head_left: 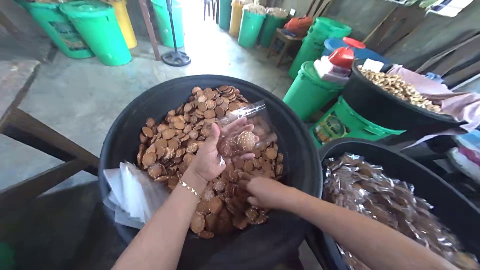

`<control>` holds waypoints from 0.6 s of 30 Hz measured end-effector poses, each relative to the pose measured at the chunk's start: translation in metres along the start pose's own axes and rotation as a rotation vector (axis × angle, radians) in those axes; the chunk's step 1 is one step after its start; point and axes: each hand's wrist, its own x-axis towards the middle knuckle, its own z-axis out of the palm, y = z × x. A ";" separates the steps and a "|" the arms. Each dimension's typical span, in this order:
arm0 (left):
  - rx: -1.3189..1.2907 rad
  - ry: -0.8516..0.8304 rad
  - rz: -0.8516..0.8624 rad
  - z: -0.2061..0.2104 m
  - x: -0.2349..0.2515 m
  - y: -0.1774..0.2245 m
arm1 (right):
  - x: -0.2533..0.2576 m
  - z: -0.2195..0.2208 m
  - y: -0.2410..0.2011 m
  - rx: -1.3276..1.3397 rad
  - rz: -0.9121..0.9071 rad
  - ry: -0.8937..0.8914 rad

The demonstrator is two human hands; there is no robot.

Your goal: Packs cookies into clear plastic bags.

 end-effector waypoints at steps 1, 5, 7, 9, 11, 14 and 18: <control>-0.024 0.032 -0.003 0.003 -0.001 0.002 | -0.007 -0.001 -0.008 -0.059 -0.050 0.032; -0.087 0.076 0.019 0.004 -0.001 0.006 | -0.033 0.005 -0.001 0.313 -0.180 0.443; -0.031 0.114 0.044 0.007 -0.001 0.008 | -0.042 0.002 0.013 0.826 -0.187 0.729; 0.015 0.072 0.065 0.008 -0.001 0.008 | -0.050 -0.005 0.028 1.350 -0.301 0.921; 0.052 -0.005 0.060 0.007 -0.001 0.006 | -0.062 -0.015 0.033 1.639 -0.422 1.019; 0.134 -0.124 0.012 0.011 -0.001 0.004 | -0.081 -0.028 0.024 1.594 -0.460 1.068; 0.294 -0.283 -0.087 0.019 -0.007 0.000 | -0.085 -0.031 0.013 1.064 -0.280 1.105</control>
